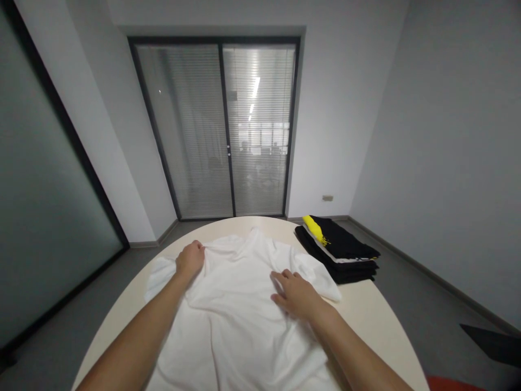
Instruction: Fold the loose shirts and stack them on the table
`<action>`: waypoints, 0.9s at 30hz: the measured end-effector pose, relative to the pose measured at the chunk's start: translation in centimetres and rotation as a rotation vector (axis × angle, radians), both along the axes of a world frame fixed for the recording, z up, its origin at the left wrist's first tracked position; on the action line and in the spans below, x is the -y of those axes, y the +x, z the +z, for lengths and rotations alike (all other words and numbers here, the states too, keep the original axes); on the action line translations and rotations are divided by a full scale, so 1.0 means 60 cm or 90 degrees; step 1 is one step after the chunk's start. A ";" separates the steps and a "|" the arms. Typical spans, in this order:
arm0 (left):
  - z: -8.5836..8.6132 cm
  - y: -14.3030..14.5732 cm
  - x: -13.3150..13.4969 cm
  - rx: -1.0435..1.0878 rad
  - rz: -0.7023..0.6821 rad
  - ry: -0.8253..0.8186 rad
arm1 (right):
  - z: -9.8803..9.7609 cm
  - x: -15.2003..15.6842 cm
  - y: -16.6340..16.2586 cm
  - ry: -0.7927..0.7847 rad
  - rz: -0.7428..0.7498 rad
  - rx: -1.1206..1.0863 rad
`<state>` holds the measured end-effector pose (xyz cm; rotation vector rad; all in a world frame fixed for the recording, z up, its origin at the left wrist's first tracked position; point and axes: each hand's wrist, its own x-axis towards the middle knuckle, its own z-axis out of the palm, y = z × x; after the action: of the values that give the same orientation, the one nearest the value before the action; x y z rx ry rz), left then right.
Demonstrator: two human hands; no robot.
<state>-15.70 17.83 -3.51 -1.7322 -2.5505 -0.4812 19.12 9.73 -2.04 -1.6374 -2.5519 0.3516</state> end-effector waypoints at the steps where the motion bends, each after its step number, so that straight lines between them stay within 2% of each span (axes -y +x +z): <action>1: 0.004 -0.015 -0.004 0.013 0.041 0.013 | 0.003 -0.001 0.001 -0.010 -0.011 0.003; 4: 0.012 -0.053 -0.010 0.042 0.131 0.029 | 0.010 -0.004 0.007 -0.054 -0.034 0.003; 6: 0.013 -0.064 -0.011 0.053 0.137 0.020 | 0.013 -0.008 0.015 -0.083 -0.042 0.004; 8: 0.011 -0.061 -0.009 0.058 0.092 0.009 | 0.017 -0.010 0.024 -0.104 -0.040 0.008; 12: 0.004 -0.026 0.000 0.055 -0.095 -0.006 | 0.028 -0.007 0.036 -0.121 -0.014 0.037; 15: 0.003 0.006 0.004 0.046 -0.181 -0.043 | 0.032 -0.005 0.034 -0.049 -0.028 0.051; 18: 0.004 0.035 0.004 0.014 -0.183 -0.052 | 0.021 -0.014 0.028 0.068 -0.040 0.029; 21: -0.001 0.063 0.007 -0.021 -0.193 -0.015 | -0.004 -0.032 0.026 0.144 -0.030 -0.049; 24: -0.017 0.088 0.016 -0.016 -0.205 0.020 | -0.026 -0.051 0.030 0.166 -0.085 -0.080; 27: -0.039 0.094 0.022 0.024 -0.174 0.063 | -0.033 -0.063 0.037 0.138 -0.158 -0.028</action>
<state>-10.07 16.49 -5.84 -2.0617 -2.2781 -0.6417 21.33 13.50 -4.04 -1.8097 -2.2283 0.0865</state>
